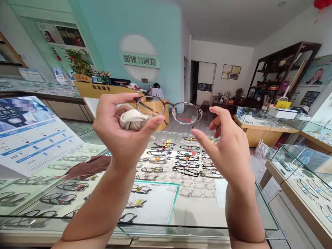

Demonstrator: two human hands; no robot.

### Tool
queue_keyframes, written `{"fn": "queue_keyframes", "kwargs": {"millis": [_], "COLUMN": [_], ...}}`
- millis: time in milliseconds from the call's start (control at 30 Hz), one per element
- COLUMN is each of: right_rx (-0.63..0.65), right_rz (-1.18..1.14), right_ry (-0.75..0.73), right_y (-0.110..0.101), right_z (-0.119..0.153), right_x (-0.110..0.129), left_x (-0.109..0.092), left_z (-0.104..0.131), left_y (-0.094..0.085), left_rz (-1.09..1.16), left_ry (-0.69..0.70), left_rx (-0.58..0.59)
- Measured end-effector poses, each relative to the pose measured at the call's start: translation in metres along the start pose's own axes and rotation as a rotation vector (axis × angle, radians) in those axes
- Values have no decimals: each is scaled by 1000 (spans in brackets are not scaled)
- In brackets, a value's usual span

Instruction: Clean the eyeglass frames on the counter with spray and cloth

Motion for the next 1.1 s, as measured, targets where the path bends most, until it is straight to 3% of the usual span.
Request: {"fn": "queue_keyframes", "kwargs": {"millis": [100, 233, 567, 1100], "right_rx": [5, -26, 14, 69], "right_rz": [26, 49, 68, 144], "right_ry": [-4, 30, 118, 95], "right_y": [14, 19, 21, 23], "right_z": [-4, -6, -18, -21], "right_x": [2, 5, -11, -12], "left_x": [-6, -9, 12, 10], "left_z": [0, 0, 0, 5], "left_y": [4, 11, 29, 32], "left_rz": [-91, -74, -75, 14], "left_ry": [9, 6, -3, 12], "left_rx": [-54, -12, 58, 21]}}
Point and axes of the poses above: each hand's wrist, its own z-axis away from the middle knuckle, its own y-axis out of the palm, x = y × z, the point moved 2 cm from there along -z, towards the middle knuckle, and after that the axes turned 10 degrees about x, right-handed, at the moved point
